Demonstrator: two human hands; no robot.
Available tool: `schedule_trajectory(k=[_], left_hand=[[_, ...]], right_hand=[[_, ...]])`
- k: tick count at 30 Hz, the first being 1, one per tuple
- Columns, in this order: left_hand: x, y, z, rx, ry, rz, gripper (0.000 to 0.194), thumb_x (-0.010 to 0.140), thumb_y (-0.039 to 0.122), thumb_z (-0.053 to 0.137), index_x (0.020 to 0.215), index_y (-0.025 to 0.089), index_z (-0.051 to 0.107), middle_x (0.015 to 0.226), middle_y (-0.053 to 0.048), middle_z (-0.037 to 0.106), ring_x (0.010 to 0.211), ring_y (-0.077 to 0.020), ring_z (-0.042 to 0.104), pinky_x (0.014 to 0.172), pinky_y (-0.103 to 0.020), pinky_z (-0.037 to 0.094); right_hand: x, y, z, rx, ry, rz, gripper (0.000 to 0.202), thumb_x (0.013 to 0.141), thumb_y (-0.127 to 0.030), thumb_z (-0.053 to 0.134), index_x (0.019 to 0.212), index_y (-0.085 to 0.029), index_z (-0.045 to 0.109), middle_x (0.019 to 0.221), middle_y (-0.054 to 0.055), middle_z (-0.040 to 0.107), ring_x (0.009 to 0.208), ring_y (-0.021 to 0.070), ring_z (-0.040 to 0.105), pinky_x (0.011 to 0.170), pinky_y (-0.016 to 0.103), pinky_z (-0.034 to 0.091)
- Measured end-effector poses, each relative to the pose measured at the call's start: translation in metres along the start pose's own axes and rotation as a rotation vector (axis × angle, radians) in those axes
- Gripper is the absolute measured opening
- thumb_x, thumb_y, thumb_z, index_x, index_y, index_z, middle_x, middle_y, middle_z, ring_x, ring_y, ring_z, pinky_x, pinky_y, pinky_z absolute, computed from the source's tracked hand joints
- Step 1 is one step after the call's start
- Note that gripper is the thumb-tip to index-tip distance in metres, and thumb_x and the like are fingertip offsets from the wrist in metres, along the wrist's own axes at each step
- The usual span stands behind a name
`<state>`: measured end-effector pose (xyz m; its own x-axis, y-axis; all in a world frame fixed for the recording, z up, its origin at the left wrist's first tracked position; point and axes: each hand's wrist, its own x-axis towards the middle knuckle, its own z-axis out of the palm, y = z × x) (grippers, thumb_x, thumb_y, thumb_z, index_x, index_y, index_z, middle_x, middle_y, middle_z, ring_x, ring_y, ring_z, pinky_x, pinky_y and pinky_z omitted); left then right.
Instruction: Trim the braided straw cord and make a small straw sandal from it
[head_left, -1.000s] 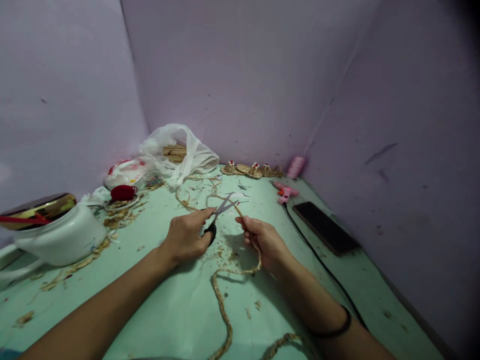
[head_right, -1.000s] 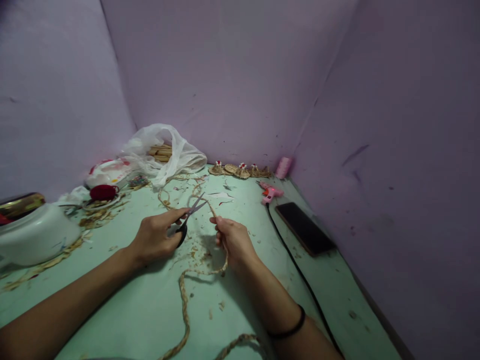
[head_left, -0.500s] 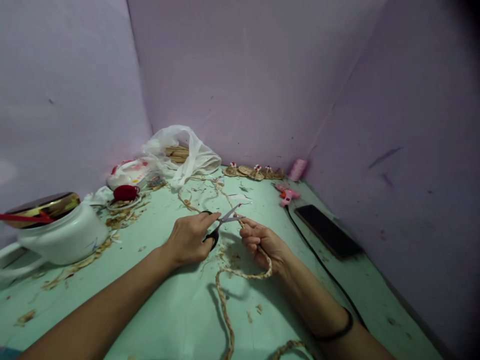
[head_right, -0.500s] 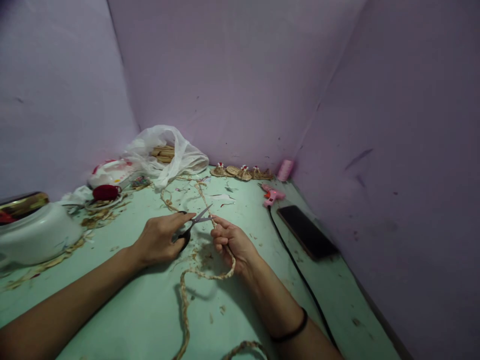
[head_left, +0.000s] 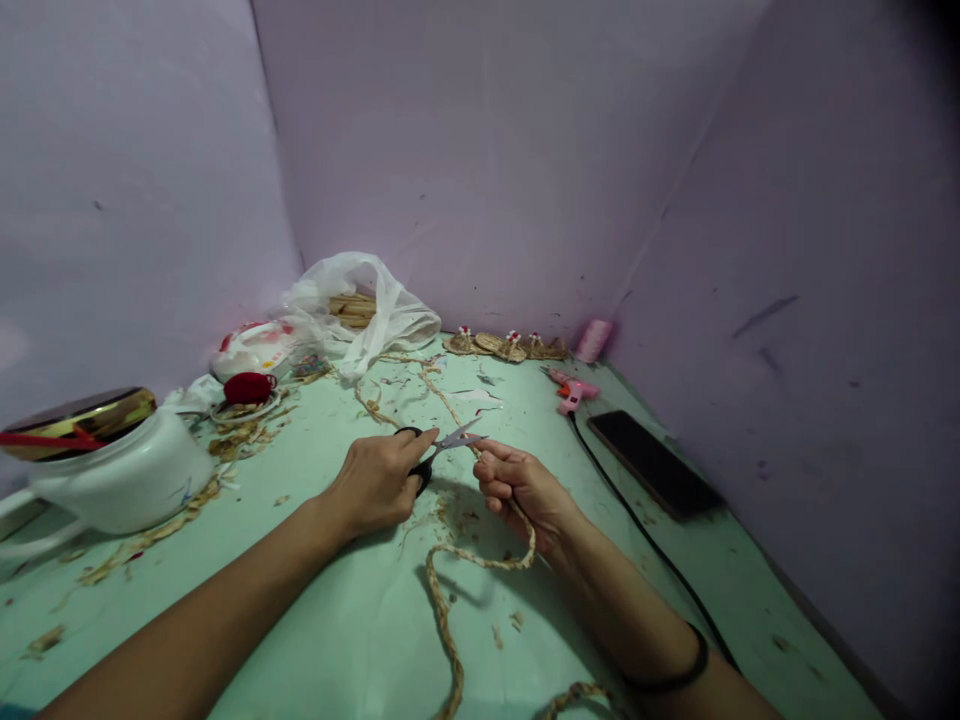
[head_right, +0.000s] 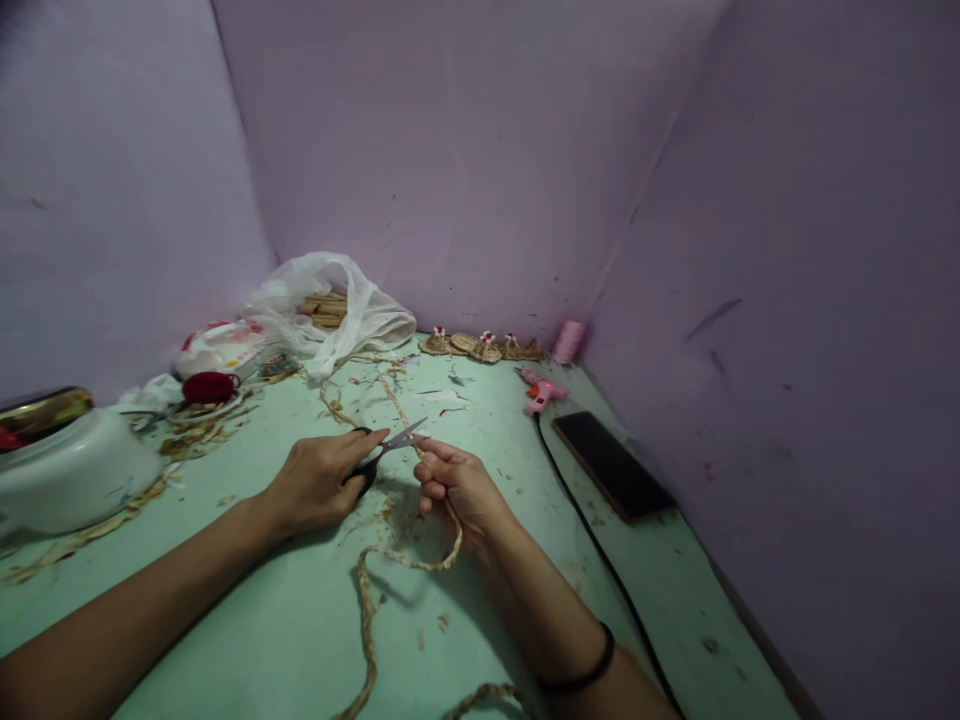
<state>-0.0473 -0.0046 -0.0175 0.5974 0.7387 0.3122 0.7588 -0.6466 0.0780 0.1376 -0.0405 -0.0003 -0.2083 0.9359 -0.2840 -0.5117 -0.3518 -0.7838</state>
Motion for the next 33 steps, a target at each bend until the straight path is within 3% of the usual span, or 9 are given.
schedule_trajectory(k=[13,19,22,26,29,33], left_hand=[[0.0,-0.002,-0.002,-0.129,0.002,-0.035,0.05,0.069,0.011,0.043,0.115,0.026,0.053,0.083,-0.001,0.068,0.073,-0.0168,0.061,0.063,-0.024,0.043],[0.002,-0.014,-0.005,-0.235,0.211,-0.171,0.045,0.069,0.019,0.045,0.113,0.024,0.055,0.097,-0.001,0.067,0.086,-0.0178,0.062,0.075,-0.026,0.044],[0.001,-0.012,-0.008,-0.163,0.167,-0.096,0.053,0.066,0.021,0.048,0.118,0.022,0.052,0.103,-0.004,0.065,0.089,-0.0207,0.061,0.077,-0.029,0.045],[0.0,-0.003,-0.008,-0.102,0.048,-0.025,0.053,0.066,0.017,0.046,0.119,0.021,0.051,0.094,-0.005,0.066,0.083,-0.0215,0.061,0.07,-0.03,0.045],[0.001,-0.004,-0.006,-0.233,0.048,-0.086,0.048,0.067,0.013,0.044,0.112,0.026,0.056,0.087,-0.001,0.068,0.079,-0.018,0.061,0.068,-0.027,0.044],[0.008,-0.01,-0.009,-0.703,0.265,-0.378,0.037,0.067,0.022,0.051,0.104,0.017,0.058,0.083,-0.004,0.068,0.07,-0.0166,0.062,0.063,-0.026,0.046]], right_hand=[[-0.001,0.0,0.0,0.013,0.037,-0.023,0.039,0.064,0.001,0.051,0.101,-0.009,0.057,0.049,-0.007,0.047,0.032,0.0008,0.029,0.031,0.011,0.039],[0.0,-0.001,0.0,0.019,0.03,-0.034,0.033,0.063,0.0,0.053,0.094,-0.009,0.06,0.05,-0.007,0.047,0.031,0.0005,0.028,0.03,0.012,0.037],[0.001,0.0,0.0,0.007,0.035,-0.041,0.026,0.064,-0.002,0.055,0.088,-0.009,0.061,0.048,-0.007,0.046,0.031,0.0005,0.027,0.031,0.012,0.038],[0.002,0.002,-0.001,-0.001,0.004,-0.051,0.022,0.065,-0.004,0.056,0.086,-0.009,0.062,0.048,-0.006,0.046,0.032,0.0003,0.027,0.031,0.012,0.038],[0.002,0.003,-0.003,-0.01,-0.003,-0.059,0.021,0.067,-0.007,0.058,0.087,-0.011,0.063,0.049,-0.006,0.047,0.032,0.0006,0.028,0.031,0.012,0.039],[0.003,0.005,-0.004,-0.056,-0.006,-0.106,0.019,0.069,-0.013,0.06,0.087,-0.011,0.061,0.049,-0.006,0.049,0.033,0.0013,0.031,0.034,0.014,0.042]])
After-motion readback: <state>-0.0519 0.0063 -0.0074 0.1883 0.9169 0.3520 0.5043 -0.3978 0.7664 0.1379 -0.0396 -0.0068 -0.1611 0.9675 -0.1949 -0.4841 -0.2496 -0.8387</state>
